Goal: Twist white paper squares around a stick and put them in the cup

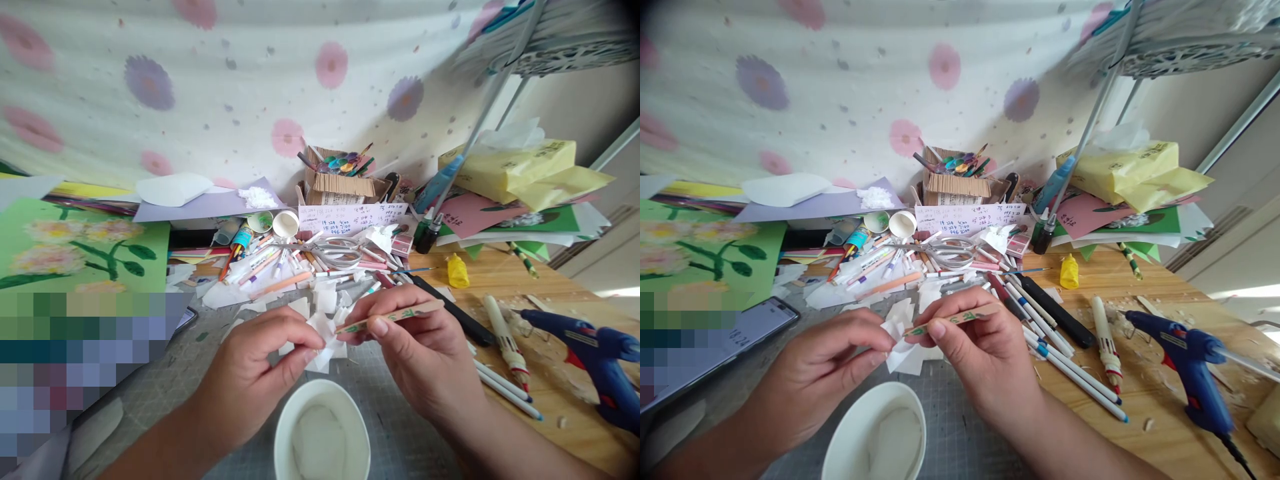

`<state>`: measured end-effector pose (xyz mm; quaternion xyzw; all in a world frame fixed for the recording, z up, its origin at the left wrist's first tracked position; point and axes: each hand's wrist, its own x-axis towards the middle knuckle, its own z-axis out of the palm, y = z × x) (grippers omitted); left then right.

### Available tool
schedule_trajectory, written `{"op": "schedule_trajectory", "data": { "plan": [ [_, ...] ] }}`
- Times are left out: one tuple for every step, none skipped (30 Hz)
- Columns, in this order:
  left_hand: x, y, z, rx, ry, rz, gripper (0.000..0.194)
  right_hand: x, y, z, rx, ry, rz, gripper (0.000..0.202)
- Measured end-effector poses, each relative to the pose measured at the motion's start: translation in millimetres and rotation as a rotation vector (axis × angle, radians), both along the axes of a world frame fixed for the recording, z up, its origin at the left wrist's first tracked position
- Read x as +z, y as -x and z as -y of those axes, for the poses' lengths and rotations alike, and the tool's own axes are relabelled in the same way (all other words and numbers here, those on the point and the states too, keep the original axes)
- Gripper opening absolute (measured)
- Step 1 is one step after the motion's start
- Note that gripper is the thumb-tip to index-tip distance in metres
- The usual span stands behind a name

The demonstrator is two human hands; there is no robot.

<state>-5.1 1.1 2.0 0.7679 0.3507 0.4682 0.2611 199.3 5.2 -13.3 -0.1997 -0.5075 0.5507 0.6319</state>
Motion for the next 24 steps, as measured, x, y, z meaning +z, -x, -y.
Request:
{"op": "schedule_trajectory", "data": {
  "plan": [
    [0.2,-0.1,0.1,0.017,-0.027,-0.011,0.025,-0.1,0.1,-0.2,-0.013,-0.004,0.001,0.003],
    [-0.1,-0.1,0.4,0.032,-0.049,-0.022,0.025,-0.1,0.2,-0.3,-0.026,-0.009,0.002,0.003],
    [-0.6,0.1,0.7,0.047,-0.068,-0.027,0.025,0.0,0.3,-0.6,-0.038,-0.014,0.000,0.004],
    [-1.2,0.5,1.0,0.059,-0.081,-0.030,0.025,0.1,0.5,-0.8,-0.049,-0.015,-0.005,0.004],
    [-1.9,0.9,1.4,0.066,-0.088,-0.035,0.026,0.4,0.7,-1.1,-0.056,-0.014,-0.012,0.004],
    [-2.5,1.4,1.6,0.069,-0.093,-0.040,0.026,0.8,0.9,-1.4,-0.061,-0.009,-0.020,0.004],
    [-2.9,1.9,1.8,0.068,-0.100,-0.043,0.026,1.3,1.1,-1.9,-0.066,-0.002,-0.030,0.004],
    [-3.2,2.3,2.0,0.068,-0.106,-0.047,0.026,1.7,1.2,-2.4,-0.071,0.008,-0.040,0.004],
    [-3.3,2.6,2.1,0.066,-0.115,-0.051,0.026,2.3,1.2,-2.9,-0.075,0.021,-0.049,0.004],
    [-3.2,2.9,2.1,0.064,-0.124,-0.051,0.026,2.8,1.1,-3.5,-0.076,0.034,-0.055,0.005],
    [-2.9,3.0,2.0,0.063,-0.132,-0.051,0.026,3.3,0.9,-4.1,-0.077,0.048,-0.061,0.006],
    [-2.5,3.0,1.9,0.063,-0.137,-0.052,0.026,3.9,0.7,-4.7,-0.079,0.063,-0.066,0.007],
    [-2.0,3.0,1.6,0.063,-0.140,-0.052,0.025,4.5,0.3,-5.3,-0.081,0.079,-0.073,0.008],
    [-1.5,3.0,1.3,0.061,-0.141,-0.054,0.025,5.1,0.0,-5.7,-0.084,0.097,-0.081,0.010],
    [-1.1,3.0,0.9,0.060,-0.141,-0.056,0.025,5.8,-0.3,-6.1,-0.086,0.115,-0.091,0.011],
    [-0.7,3.0,0.4,0.059,-0.140,-0.059,0.025,6.6,-0.6,-6.5,-0.087,0.135,-0.103,0.012],
    [-0.4,3.1,0.0,0.057,-0.142,-0.060,0.025,7.4,-0.8,-6.8,-0.086,0.153,-0.114,0.014],
    [-0.1,3.3,-0.4,0.054,-0.142,-0.060,0.025,8.3,-0.9,-7.2,-0.086,0.170,-0.125,0.015],
    [0.2,3.5,-0.7,0.051,-0.143,-0.060,0.026,9.1,-1.0,-7.7,-0.090,0.183,-0.135,0.017],
    [0.4,3.7,-0.9,0.049,-0.145,-0.059,0.026,9.9,-1.1,-8.2,-0.099,0.195,-0.144,0.018],
    [0.6,3.9,-0.9,0.043,-0.151,-0.058,0.026,10.6,-1.2,-8.8,-0.111,0.204,-0.152,0.019],
    [0.7,4.2,-0.8,0.040,-0.156,-0.056,0.027,11.2,-1.5,-9.6,-0.123,0.213,-0.159,0.020],
    [0.6,4.5,-0.5,0.039,-0.159,-0.056,0.027,11.7,-1.9,-10.5,-0.133,0.221,-0.165,0.021],
    [0.5,4.9,-0.3,0.038,-0.161,-0.057,0.027,12.2,-2.6,-11.6,-0.140,0.226,-0.168,0.021]
  ]
}}
